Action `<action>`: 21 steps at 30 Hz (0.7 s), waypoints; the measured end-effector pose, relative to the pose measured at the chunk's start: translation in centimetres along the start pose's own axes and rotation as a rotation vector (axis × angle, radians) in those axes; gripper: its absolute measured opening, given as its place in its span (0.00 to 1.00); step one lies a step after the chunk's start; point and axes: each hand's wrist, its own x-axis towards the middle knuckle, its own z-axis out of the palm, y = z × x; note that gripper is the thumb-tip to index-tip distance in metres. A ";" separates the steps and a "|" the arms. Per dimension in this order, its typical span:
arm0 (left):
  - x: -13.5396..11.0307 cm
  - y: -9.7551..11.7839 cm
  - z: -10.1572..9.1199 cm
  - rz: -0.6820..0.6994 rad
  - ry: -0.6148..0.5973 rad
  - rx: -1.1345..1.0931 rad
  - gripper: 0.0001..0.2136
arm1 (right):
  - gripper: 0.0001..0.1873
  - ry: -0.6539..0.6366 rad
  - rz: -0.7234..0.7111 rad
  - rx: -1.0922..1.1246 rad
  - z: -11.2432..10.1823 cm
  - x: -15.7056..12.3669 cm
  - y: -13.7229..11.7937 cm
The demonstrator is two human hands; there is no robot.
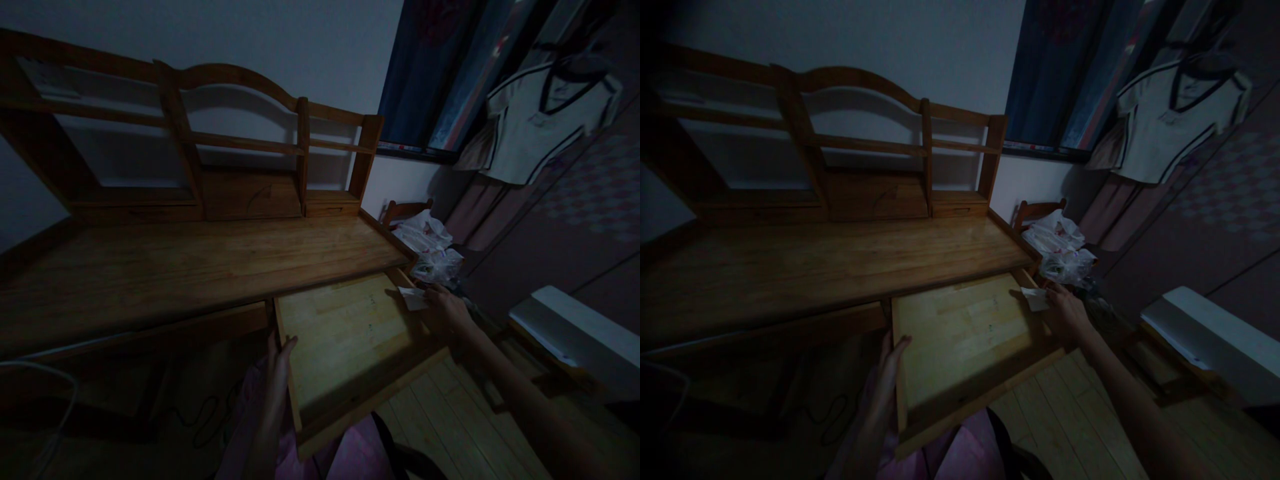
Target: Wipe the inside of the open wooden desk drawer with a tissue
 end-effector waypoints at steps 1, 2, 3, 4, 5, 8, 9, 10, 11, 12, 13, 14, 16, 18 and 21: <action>0.0 0.1 0.0 -0.024 -0.007 -0.005 0.26 | 0.10 -0.007 0.014 -0.008 0.0 0.2 0.3; -0.1 0.2 0.0 -0.048 -0.011 -0.007 0.27 | 0.11 -0.002 0.030 -0.017 0.0 0.4 0.6; -0.3 0.4 0.0 -0.070 -0.014 -0.008 0.27 | 0.12 0.015 0.049 -0.027 -0.1 0.5 0.9; -0.4 0.6 0.0 -0.081 -0.017 -0.008 0.28 | 0.13 0.042 0.070 -0.036 -0.1 0.7 1.3; -0.6 0.9 0.1 -0.084 -0.020 -0.007 0.28 | 0.14 0.064 0.094 -0.045 -0.1 0.8 1.7; -1.2 1.6 0.2 -0.076 -0.023 -0.016 0.27 | 0.16 0.049 0.146 -0.063 -0.1 0.9 2.5; -1.4 1.8 0.3 -0.070 -0.021 -0.027 0.27 | 0.18 0.018 0.148 -0.069 0.0 0.9 2.7; -1.5 1.9 0.3 -0.066 -0.015 -0.038 0.27 | 0.20 -0.018 0.149 -0.076 0.1 0.8 2.7; -1.6 2.0 0.3 -0.064 -0.010 -0.050 0.27 | 0.22 -0.062 0.138 -0.083 0.3 0.8 2.8; -1.6 2.0 0.3 -0.066 -0.006 -0.056 0.27 | 0.25 -0.107 0.120 -0.092 0.4 0.8 2.8; -1.7 2.0 0.3 -0.067 -0.006 -0.061 0.27 | 0.28 -0.148 0.105 -0.102 0.7 0.7 2.8; -1.7 1.9 0.3 -0.066 -0.010 -0.064 0.27 | 0.29 -0.182 0.089 -0.109 0.9 0.7 2.8; -1.6 1.7 0.4 -0.060 -0.018 -0.083 0.27 | 0.31 -0.222 0.051 -0.102 1.4 0.6 2.8; -1.5 1.4 0.5 -0.033 -0.033 -0.110 0.28 | 0.30 -0.234 0.047 -0.058 1.9 0.6 3.0; -1.3 1.3 0.6 -0.031 -0.033 -0.113 0.28 | 0.28 -0.242 0.066 0.024 2.2 0.8 3.5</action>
